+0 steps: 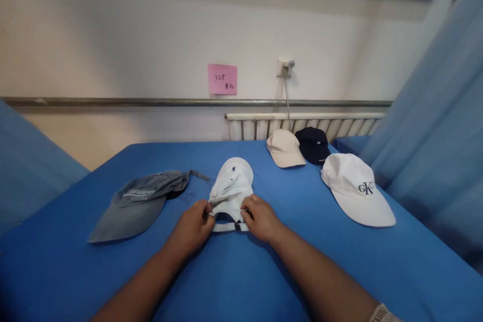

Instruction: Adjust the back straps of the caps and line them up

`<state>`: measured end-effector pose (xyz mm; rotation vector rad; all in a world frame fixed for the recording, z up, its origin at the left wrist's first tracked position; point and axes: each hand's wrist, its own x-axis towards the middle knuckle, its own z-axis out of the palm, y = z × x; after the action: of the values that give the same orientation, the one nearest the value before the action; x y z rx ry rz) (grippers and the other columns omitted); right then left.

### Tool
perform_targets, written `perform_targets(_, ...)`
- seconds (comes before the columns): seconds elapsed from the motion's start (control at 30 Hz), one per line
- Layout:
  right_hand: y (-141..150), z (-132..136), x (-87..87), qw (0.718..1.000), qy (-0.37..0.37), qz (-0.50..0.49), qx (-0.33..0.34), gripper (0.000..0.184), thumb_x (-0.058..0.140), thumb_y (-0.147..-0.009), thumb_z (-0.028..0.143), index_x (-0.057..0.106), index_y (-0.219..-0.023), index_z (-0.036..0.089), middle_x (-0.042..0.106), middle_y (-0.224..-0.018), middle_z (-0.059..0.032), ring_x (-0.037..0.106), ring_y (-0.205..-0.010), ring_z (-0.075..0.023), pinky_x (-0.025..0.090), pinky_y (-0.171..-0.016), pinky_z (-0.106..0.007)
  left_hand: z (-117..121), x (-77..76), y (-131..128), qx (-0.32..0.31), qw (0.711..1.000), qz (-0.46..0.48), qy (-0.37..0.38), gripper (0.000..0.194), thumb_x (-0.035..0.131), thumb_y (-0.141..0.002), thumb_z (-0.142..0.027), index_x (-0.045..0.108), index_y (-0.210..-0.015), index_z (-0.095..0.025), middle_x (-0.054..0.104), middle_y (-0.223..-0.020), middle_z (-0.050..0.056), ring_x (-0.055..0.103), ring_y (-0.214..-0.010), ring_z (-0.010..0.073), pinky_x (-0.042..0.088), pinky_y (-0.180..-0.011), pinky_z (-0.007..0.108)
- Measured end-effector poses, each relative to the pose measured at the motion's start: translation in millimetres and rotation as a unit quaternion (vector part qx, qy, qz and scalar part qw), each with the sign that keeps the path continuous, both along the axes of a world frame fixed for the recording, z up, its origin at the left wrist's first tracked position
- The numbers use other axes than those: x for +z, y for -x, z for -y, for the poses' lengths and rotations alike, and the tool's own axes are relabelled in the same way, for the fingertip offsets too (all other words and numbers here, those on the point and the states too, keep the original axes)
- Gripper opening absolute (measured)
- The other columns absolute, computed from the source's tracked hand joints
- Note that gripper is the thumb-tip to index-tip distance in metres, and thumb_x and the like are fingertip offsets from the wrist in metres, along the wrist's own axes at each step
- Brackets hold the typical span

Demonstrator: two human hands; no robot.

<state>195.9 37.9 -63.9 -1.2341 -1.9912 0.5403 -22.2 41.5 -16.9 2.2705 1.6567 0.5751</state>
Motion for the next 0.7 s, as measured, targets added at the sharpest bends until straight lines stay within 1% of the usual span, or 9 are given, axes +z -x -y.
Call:
perform_targets(0.07, -2.7, -0.2, 0.3, 1.0, -0.001, 0.006, -0.011, 0.009, 0.055, -0.086, 0.012, 0.057, -0.082, 0.02, 0.058, -0.086, -0.0018, 0.056, -0.082, -0.0163, 0.043, -0.077, -0.028, -0.7, 1.1, -1.0, 0.002, 0.999, 0.041, -0.025, 0.008, 0.047, -0.076, -0.014, 0.051, -0.08, -0.02, 0.06, -0.08, 0.004, 0.058, -0.076, 0.0204, 0.042, -0.067, 0.03)
perform_targets(0.17, -8.2, 2.9, 3.3, 1.0, -0.006, 0.002, -0.031, 0.01, 0.054, -0.086, 0.014, 0.056, -0.078, 0.02, 0.058, -0.082, -0.001, 0.055, -0.078, -0.0158, 0.042, -0.074, -0.027, 0.9, 1.4, -5.7, -0.026, 0.993, 0.1, -0.06, 0.01, 0.047, -0.073, -0.011, 0.048, -0.076, -0.021, 0.06, -0.086, 0.004, 0.058, -0.079, 0.0198, 0.045, -0.071, 0.031)
perform_targets(0.3, -15.7, 9.0, 11.4, 0.997, -0.057, -0.04, -0.027, 0.01, 0.051, -0.087, 0.015, 0.055, -0.079, 0.02, 0.058, -0.081, -0.0015, 0.055, -0.079, -0.0165, 0.043, -0.075, -0.028, 1.5, 0.3, -8.6, -0.088, 0.977, 0.155, -0.12, 0.012, 0.047, -0.073, -0.009, 0.045, -0.074, -0.021, 0.061, -0.108, 0.008, 0.058, -0.1, 0.0216, 0.046, -0.084, 0.034)
perform_targets(0.37, -18.0, 10.0, 13.4, 0.994, -0.078, -0.072, -0.024, 0.01, 0.051, -0.087, 0.016, 0.055, -0.08, 0.02, 0.059, -0.082, -0.002, 0.056, -0.08, -0.0166, 0.044, -0.075, -0.029, -1.3, -0.3, -6.9, -0.117, 0.972, 0.159, -0.125, 0.015, 0.047, -0.072, -0.007, 0.044, -0.074, -0.021, 0.059, -0.117, 0.008, 0.057, -0.108, 0.0219, 0.045, -0.09, 0.035)
perform_targets(0.43, -19.0, 8.5, 11.9, 0.991, -0.083, -0.098, -0.039, 0.01, 0.05, -0.088, 0.018, 0.055, -0.08, 0.02, 0.06, -0.083, -0.0025, 0.057, -0.08, -0.0169, 0.045, -0.076, -0.029, -6.0, -1.0, -3.7, -0.13, 0.974, 0.151, -0.107, 0.018, 0.048, -0.069, -0.005, 0.044, -0.073, -0.021, 0.059, -0.12, 0.008, 0.056, -0.111, 0.0222, 0.043, -0.095, 0.036)
perform_targets(0.5, -18.8, 5.2, 6.9, 0.988, -0.078, -0.113, -0.065, 0.008, 0.05, -0.088, 0.02, 0.057, -0.085, 0.02, 0.061, -0.088, -0.0038, 0.059, -0.083, -0.0176, 0.047, -0.078, -0.03, -10.9, -1.5, -0.1, -0.122, 0.98, 0.135, -0.086, 0.018, 0.051, -0.068, -0.005, 0.043, -0.072, -0.021, 0.058, -0.119, 0.008, 0.055, -0.112, 0.0228, 0.043, -0.097, 0.037)
perform_targets(0.57, -17.6, 1.1, 0.4, 0.986, -0.065, -0.121, -0.091, 0.012, 0.051, -0.088, 0.023, 0.058, -0.097, 0.02, 0.063, -0.097, -0.0057, 0.06, -0.091, -0.0191, 0.049, -0.083, -0.033, -14.5, -1.7, 2.9, -0.1, 0.984, 0.12, -0.083, 0.017, 0.054, -0.07, -0.009, 0.043, -0.07, -0.021, 0.058, -0.118, 0.008, 0.055, -0.113, 0.0232, 0.043, -0.097, 0.036)
perform_targets(0.63, -15.1, -2.9, -5.5, 0.985, -0.048, -0.123, -0.114, 0.026, 0.056, -0.087, 0.028, 0.056, -0.111, 0.02, 0.063, -0.107, -0.0077, 0.061, -0.099, -0.0214, 0.049, -0.088, -0.037, -15.9, -1.4, 4.6, -0.074, 0.986, 0.108, -0.1, 0.016, 0.056, -0.072, -0.012, 0.043, -0.069, -0.021, 0.056, -0.118, 0.009, 0.054, -0.114, 0.0231, 0.042, -0.098, 0.035)
perform_targets(0.7, -10.4, -7.1, -9.3, 0.982, -0.036, -0.124, -0.135, 0.039, 0.061, -0.085, 0.034, 0.052, -0.12, 0.02, 0.062, -0.113, -0.0096, 0.06, -0.106, -0.0236, 0.049, -0.091, -0.04, -15.5, -1.2, 4.8, -0.037, 0.988, 0.089, -0.118, 0.015, 0.057, -0.071, -0.014, 0.044, -0.07, -0.021, 0.055, -0.119, 0.009, 0.054, -0.112, 0.023, 0.043, -0.096, 0.034)
